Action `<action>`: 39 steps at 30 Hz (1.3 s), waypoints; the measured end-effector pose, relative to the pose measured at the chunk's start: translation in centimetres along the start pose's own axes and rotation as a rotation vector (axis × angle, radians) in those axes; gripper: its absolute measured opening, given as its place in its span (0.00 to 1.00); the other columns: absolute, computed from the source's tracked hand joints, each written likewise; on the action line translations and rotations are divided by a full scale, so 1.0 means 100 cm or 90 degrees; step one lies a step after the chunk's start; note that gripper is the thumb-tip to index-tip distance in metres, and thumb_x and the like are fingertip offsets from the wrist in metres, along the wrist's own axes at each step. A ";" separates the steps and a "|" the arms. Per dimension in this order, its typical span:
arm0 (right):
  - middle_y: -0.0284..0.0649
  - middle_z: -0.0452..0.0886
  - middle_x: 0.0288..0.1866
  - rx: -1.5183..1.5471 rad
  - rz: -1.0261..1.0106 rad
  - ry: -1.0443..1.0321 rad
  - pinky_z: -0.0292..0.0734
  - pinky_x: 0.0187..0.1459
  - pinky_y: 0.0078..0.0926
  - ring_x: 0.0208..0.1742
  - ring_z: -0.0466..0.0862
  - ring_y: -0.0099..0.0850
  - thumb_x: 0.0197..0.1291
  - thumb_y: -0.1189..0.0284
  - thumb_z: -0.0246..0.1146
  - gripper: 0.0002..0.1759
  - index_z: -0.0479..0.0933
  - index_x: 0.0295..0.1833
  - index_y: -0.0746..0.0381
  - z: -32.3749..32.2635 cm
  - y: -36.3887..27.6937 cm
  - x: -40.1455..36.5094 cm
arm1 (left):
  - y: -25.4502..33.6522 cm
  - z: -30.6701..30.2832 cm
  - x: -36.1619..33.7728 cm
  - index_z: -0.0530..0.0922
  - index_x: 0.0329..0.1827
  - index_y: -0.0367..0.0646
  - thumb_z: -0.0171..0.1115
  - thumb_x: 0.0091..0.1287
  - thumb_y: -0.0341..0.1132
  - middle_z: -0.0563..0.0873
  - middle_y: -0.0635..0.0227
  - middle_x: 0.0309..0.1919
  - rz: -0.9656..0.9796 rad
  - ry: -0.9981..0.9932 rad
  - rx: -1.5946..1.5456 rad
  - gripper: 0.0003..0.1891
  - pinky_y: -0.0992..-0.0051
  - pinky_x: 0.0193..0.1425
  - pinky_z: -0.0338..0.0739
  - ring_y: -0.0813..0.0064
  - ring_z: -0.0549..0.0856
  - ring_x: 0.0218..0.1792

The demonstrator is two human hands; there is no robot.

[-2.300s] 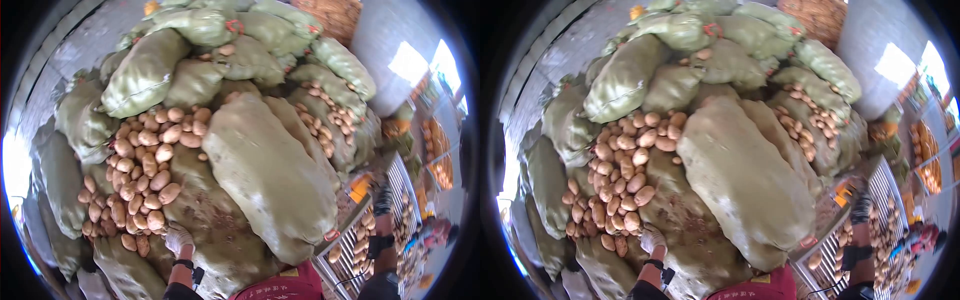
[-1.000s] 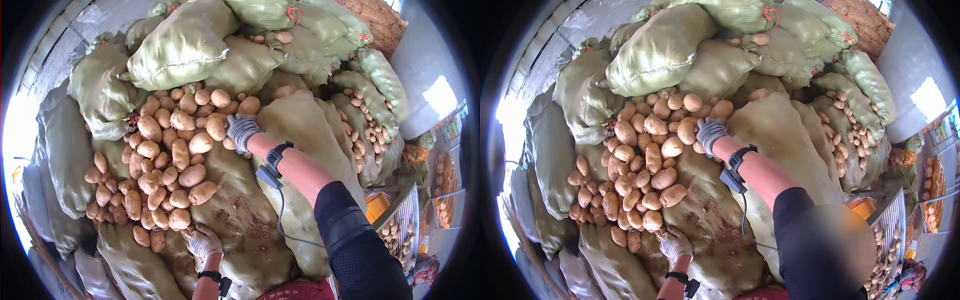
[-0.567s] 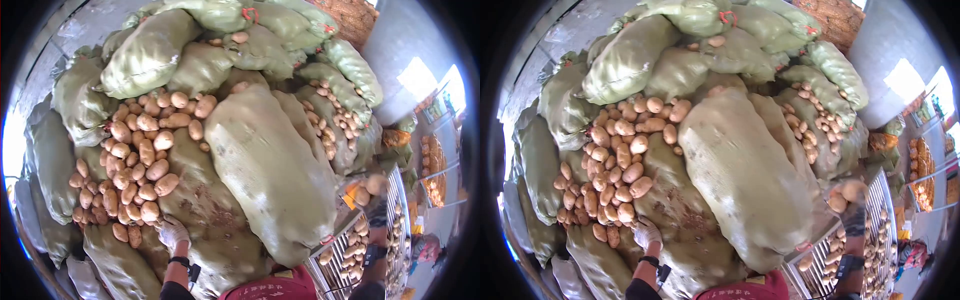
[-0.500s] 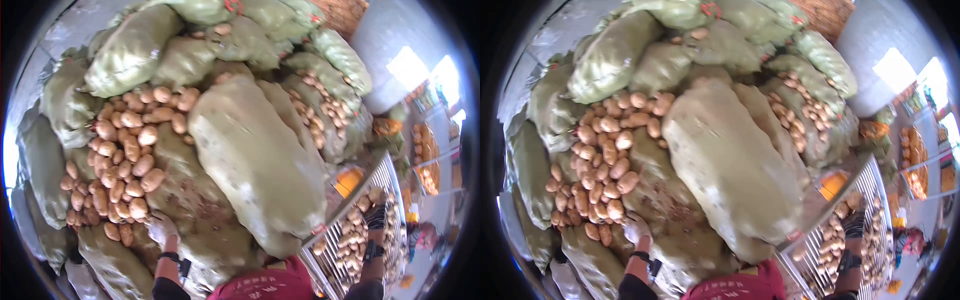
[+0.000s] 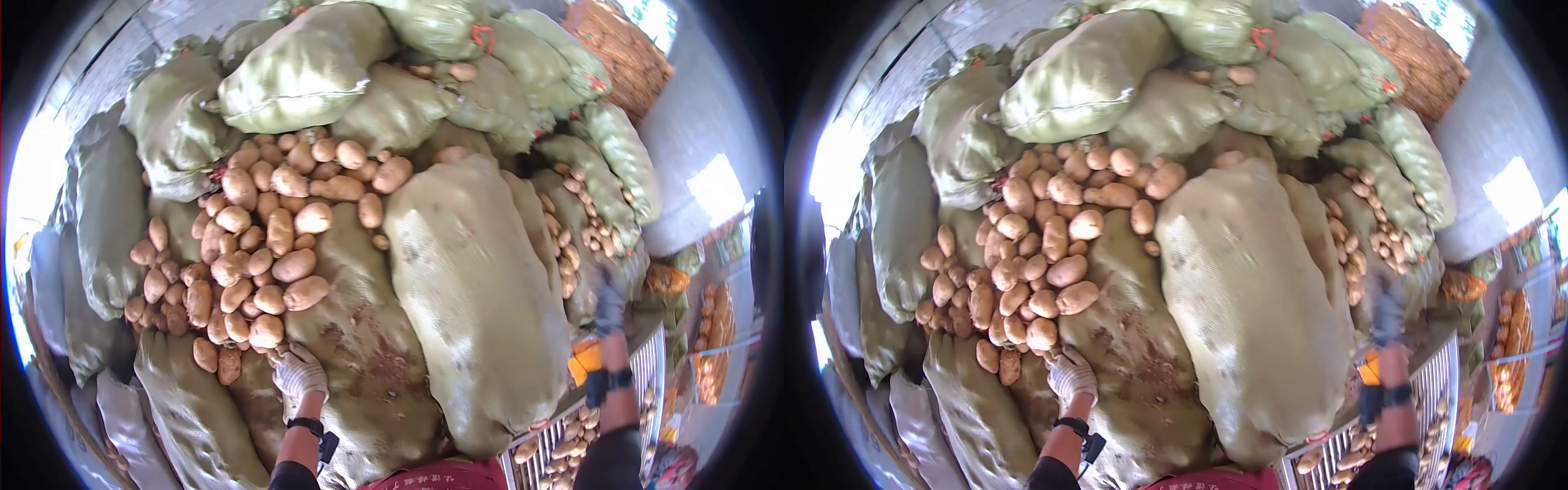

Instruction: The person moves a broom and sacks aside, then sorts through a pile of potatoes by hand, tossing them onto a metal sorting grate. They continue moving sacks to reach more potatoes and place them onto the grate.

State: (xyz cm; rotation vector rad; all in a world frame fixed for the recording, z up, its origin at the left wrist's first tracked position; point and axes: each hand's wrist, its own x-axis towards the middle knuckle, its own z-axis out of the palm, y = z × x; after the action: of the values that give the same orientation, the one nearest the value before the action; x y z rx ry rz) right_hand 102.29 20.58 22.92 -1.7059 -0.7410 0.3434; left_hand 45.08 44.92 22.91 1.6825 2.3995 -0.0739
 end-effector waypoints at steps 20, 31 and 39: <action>0.44 0.67 0.74 -0.025 -0.125 -0.567 0.62 0.76 0.34 0.74 0.68 0.37 0.34 0.61 0.86 0.71 0.49 0.81 0.59 0.433 -0.129 0.154 | -0.006 0.012 -0.002 0.75 0.65 0.31 0.44 0.74 0.45 0.67 0.36 0.73 0.030 0.067 -0.023 0.28 0.52 0.75 0.63 0.42 0.68 0.73; 0.51 0.74 0.65 0.771 0.479 -0.622 0.86 0.44 0.41 0.55 0.83 0.45 0.59 0.50 0.70 0.44 0.62 0.76 0.53 0.273 -0.184 -0.075 | 0.007 -0.017 -0.004 0.81 0.53 0.31 0.41 0.76 0.51 0.75 0.39 0.67 -0.041 -0.070 -0.059 0.29 0.53 0.69 0.70 0.46 0.73 0.69; 0.59 0.84 0.42 0.756 0.583 -0.538 0.80 0.21 0.40 0.27 0.86 0.48 0.72 0.45 0.54 0.35 0.67 0.71 0.58 0.203 -0.175 -0.195 | -0.006 0.019 0.001 0.82 0.49 0.35 0.37 0.79 0.52 0.86 0.46 0.46 0.081 0.233 -0.006 0.29 0.57 0.52 0.81 0.51 0.86 0.50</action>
State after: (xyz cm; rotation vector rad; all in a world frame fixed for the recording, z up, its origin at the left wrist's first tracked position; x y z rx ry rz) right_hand 70.51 25.64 30.95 -0.5693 -0.1233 1.7958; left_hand 44.72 44.52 21.02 1.9862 2.5235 0.2888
